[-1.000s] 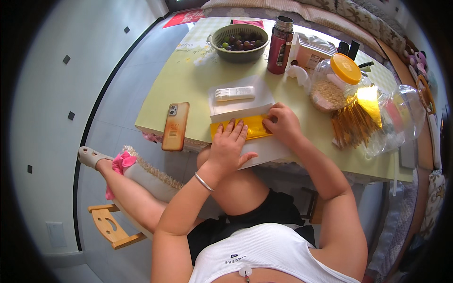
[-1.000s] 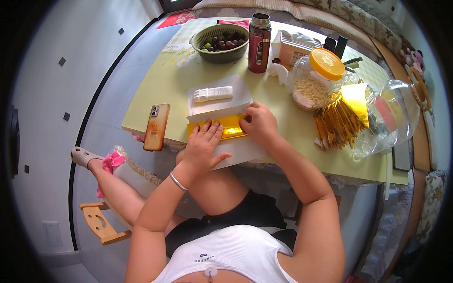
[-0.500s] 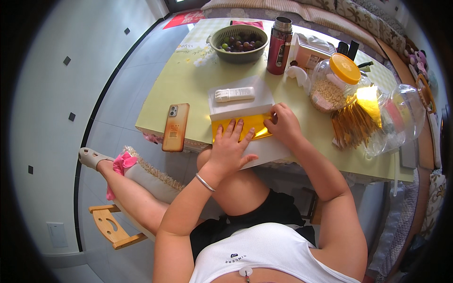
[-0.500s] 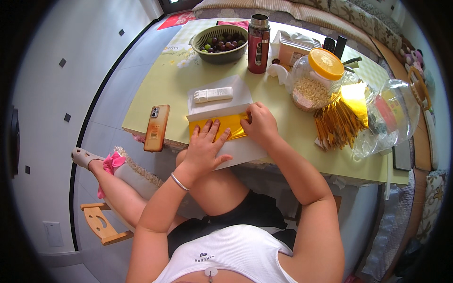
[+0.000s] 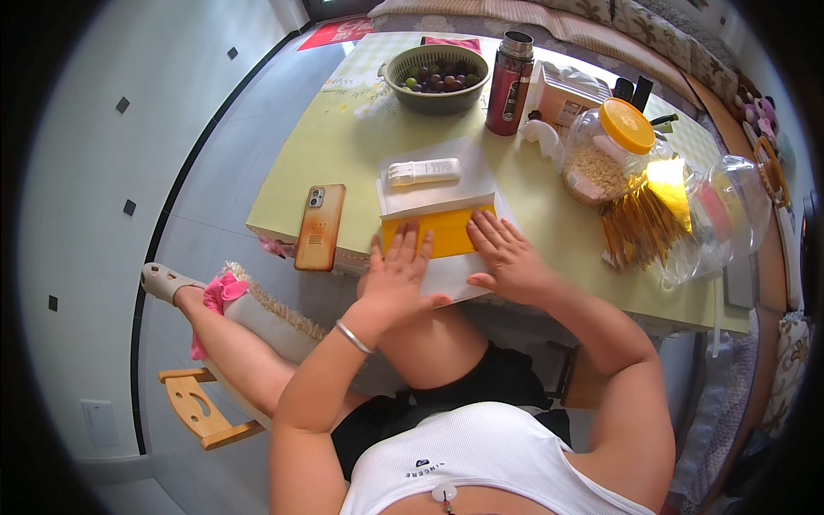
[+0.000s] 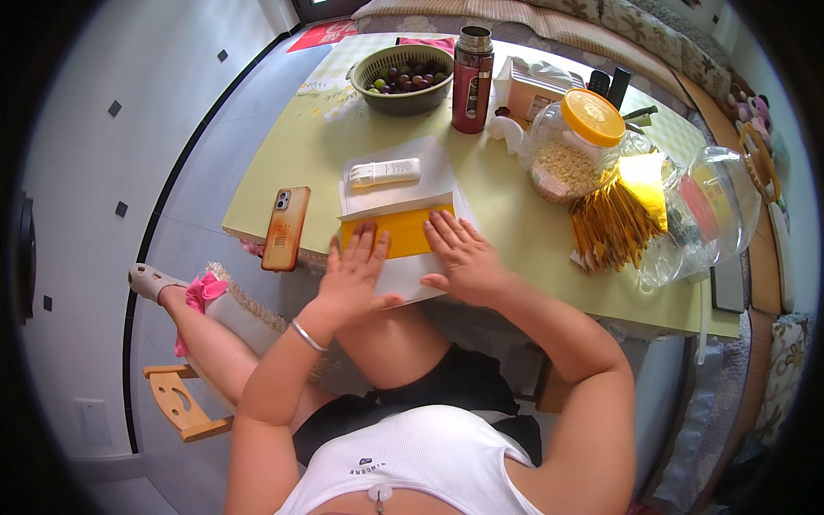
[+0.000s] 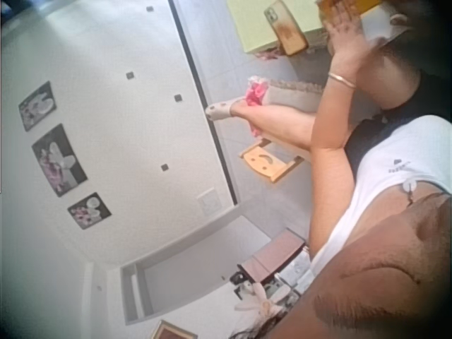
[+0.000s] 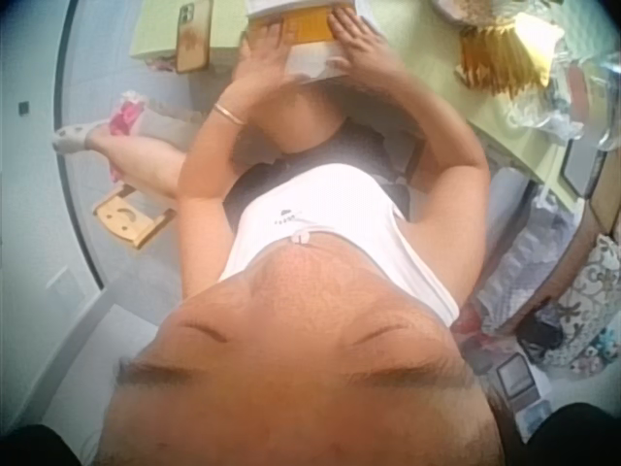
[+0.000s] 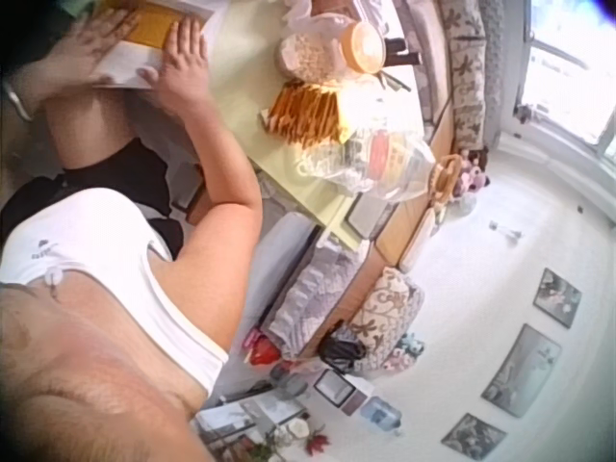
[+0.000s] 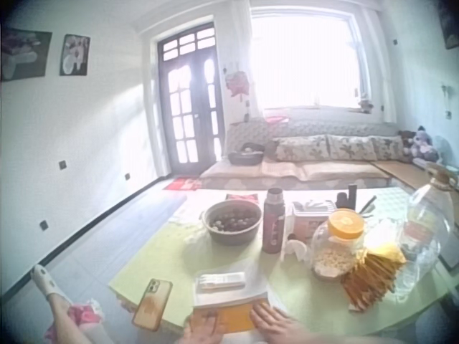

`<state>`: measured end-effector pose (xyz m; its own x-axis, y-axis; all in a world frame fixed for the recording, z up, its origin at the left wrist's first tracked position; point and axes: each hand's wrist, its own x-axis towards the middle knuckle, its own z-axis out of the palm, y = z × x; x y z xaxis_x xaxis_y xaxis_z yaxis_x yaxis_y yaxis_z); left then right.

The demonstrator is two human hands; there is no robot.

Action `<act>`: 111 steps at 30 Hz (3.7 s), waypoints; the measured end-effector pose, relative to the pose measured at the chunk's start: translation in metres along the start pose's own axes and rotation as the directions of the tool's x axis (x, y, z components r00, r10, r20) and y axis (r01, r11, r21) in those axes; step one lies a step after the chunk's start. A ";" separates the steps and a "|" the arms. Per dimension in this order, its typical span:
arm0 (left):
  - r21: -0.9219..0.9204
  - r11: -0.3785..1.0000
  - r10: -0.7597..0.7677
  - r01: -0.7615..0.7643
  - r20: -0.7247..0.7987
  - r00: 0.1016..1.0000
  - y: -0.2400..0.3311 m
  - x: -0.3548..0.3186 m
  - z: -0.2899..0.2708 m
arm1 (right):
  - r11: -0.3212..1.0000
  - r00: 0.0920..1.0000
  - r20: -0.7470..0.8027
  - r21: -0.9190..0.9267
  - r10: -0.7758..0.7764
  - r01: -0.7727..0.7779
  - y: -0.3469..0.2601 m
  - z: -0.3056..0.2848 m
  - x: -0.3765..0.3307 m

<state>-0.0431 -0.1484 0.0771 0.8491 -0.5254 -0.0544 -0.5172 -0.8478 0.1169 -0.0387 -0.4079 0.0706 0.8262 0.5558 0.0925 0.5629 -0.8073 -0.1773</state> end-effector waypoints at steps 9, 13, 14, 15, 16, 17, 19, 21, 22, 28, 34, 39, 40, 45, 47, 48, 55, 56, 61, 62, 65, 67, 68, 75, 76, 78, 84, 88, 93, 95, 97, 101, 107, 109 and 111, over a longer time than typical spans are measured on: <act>0.038 0.991 -0.126 0.125 0.036 0.991 -0.045 0.006 -0.011 | 0.994 0.994 -0.096 -0.096 -0.060 0.050 -0.005 -0.017 -0.009; 0.312 0.939 -0.109 0.146 -0.133 0.985 -0.032 0.015 -0.024 | 0.982 0.990 -0.093 -0.167 -0.105 0.088 -0.010 -0.021 0.005; 0.229 0.972 -0.013 0.055 -0.183 0.983 -0.026 0.016 -0.024 | 0.982 0.992 -0.068 -0.165 -0.106 0.094 -0.011 -0.024 0.007; 0.148 0.988 0.077 -0.042 -0.240 0.968 -0.020 0.017 -0.024 | 0.982 0.993 -0.042 -0.163 -0.108 0.100 -0.012 -0.029 0.009; 0.075 0.987 0.158 -0.142 -0.301 0.940 -0.012 0.017 -0.028 | 0.981 0.994 -0.018 -0.159 -0.112 0.108 -0.014 -0.031 0.011; 0.000 0.963 0.237 -0.270 -0.477 0.846 0.004 0.020 -0.037 | 0.974 0.990 -0.044 -0.191 -0.132 0.121 -0.012 -0.028 0.011; -0.143 0.948 0.203 -0.284 -0.417 0.886 0.016 0.024 -0.025 | 0.954 0.979 -0.093 -0.258 -0.180 0.151 -0.007 -0.019 0.012; -0.179 0.945 0.171 -0.275 -0.448 0.878 0.026 0.030 -0.018 | 0.980 0.987 -0.071 -0.151 -0.145 0.133 -0.003 -0.022 0.014; -0.186 0.949 0.143 -0.254 -0.466 0.873 0.030 0.033 -0.016 | 0.988 0.990 -0.060 -0.097 -0.126 0.120 -0.003 -0.027 0.017; -0.410 0.902 -0.146 -0.138 -0.589 0.795 0.036 0.044 0.006 | 0.991 0.987 -0.154 0.132 0.038 -0.018 -0.002 -0.053 0.023; -0.578 0.816 -0.390 0.029 -0.513 0.765 0.039 0.053 0.010 | 0.861 0.951 -0.136 0.475 0.279 -0.184 0.024 -0.032 0.038; -0.576 0.811 -0.425 0.100 -0.463 0.778 0.041 0.053 0.008 | 0.878 0.905 -0.332 0.470 0.265 -0.085 0.028 -0.003 0.050; -0.574 0.813 -0.425 0.101 -0.464 0.777 0.040 0.053 0.009 | 0.878 0.897 -0.359 0.474 0.257 -0.063 0.025 -0.002 0.052; -0.563 0.818 -0.429 0.121 -0.455 0.780 0.041 0.056 0.013 | 0.919 0.878 -0.439 0.395 0.189 -0.001 0.025 0.000 0.055; -0.529 0.842 -0.417 0.109 -0.509 0.753 0.041 0.055 0.013 | 0.965 0.877 -0.478 0.250 0.053 0.078 0.023 -0.002 0.055; -0.511 0.853 -0.410 0.103 -0.535 0.739 0.041 0.055 0.013 | 0.983 0.867 -0.494 0.117 -0.065 0.140 0.023 -0.003 0.048; -0.522 0.848 -0.425 0.095 -0.560 0.711 0.041 0.059 0.020 | 0.964 0.954 -0.154 0.019 -0.258 0.264 -0.007 -0.008 0.016; -0.529 0.844 -0.423 0.089 -0.555 0.717 0.040 0.058 0.019 | 0.968 0.960 -0.134 0.024 -0.246 0.251 -0.005 -0.006 0.015; -0.525 0.849 -0.408 0.069 -0.566 0.716 0.041 0.059 0.017 | 0.977 0.975 -0.061 -0.020 -0.212 0.211 0.005 0.003 0.020; -0.521 0.850 -0.409 0.073 -0.567 0.715 0.042 0.059 0.017 | 0.977 0.975 -0.059 -0.019 -0.212 0.212 0.005 0.003 0.020; -0.533 0.842 -0.421 0.079 -0.559 0.714 0.042 0.058 0.017 | 0.976 0.975 -0.038 0.001 -0.219 0.219 0.003 -0.001 0.020; -0.528 0.846 -0.408 0.071 -0.557 0.723 0.041 0.057 0.017 | 0.976 0.976 -0.024 0.010 -0.217 0.218 0.003 -0.001 0.021; -0.516 0.854 -0.390 0.062 -0.559 0.732 0.039 0.055 0.017 | 0.976 0.976 -0.019 0.015 -0.217 0.218 0.003 -0.001 0.022; -0.196 0.961 0.042 -0.194 -0.592 0.805 0.000 0.012 -0.017 | 0.958 0.960 0.015 0.074 -0.279 0.277 0.008 -0.013 0.017; -0.151 0.965 0.087 -0.214 -0.584 0.807 -0.010 0.007 -0.019 | 0.955 0.958 0.017 0.093 -0.286 0.283 0.008 -0.015 0.018; -0.063 0.965 0.175 -0.253 -0.561 0.809 -0.025 0.005 -0.023 | 0.944 0.953 0.029 0.144 -0.303 0.296 0.011 -0.022 0.017; 0.075 0.940 0.323 -0.334 -0.516 0.793 -0.043 -0.002 -0.020 | 0.881 0.922 0.045 0.316 -0.384 0.351 0.026 -0.025 0.029; 0.073 0.932 0.337 -0.356 -0.540 0.772 -0.042 0.000 -0.006 | 0.866 0.914 0.066 0.353 -0.401 0.354 0.031 -0.030 0.031; 0.037 0.907 0.352 -0.419 -0.611 0.709 -0.035 0.001 -0.004 | 0.854 0.905 0.074 0.371 -0.419 0.365 0.031 -0.043 0.035; -0.008 0.907 0.342 -0.422 -0.574 0.745 -0.027 0.000 -0.005 | 0.824 0.909 -0.017 0.416 -0.417 0.385 0.036 -0.031 0.038; -0.061 0.923 0.287 -0.379 -0.544 0.788 -0.018 -0.001 -0.011 | 0.813 0.937 -0.088 0.473 -0.339 0.339 0.028 -0.020 0.037; -0.216 0.935 0.134 -0.281 -0.519 0.844 -0.012 0.004 -0.003 | 0.823 0.961 -0.228 0.506 -0.160 0.257 -0.019 -0.017 0.039; -0.447 0.871 -0.120 -0.205 -0.597 0.793 -0.006 0.007 -0.003 | 0.860 0.924 -0.382 0.471 0.001 0.194 -0.030 0.006 0.041; -0.446 0.882 -0.175 -0.153 -0.610 0.773 -0.010 0.006 -0.001 | 0.866 0.915 -0.400 0.476 0.057 0.155 -0.027 0.006 0.037; -0.421 0.900 -0.213 -0.112 -0.650 0.730 -0.021 0.008 0.014 | 0.879 0.915 -0.398 0.458 0.066 0.136 -0.032 0.010 0.041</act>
<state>-0.0270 -0.1354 0.0608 0.7999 -0.1562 0.5794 -0.5149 -0.6746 0.5289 -0.0235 -0.3573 0.0699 0.8027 0.3763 0.4628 0.5958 -0.5429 -0.5919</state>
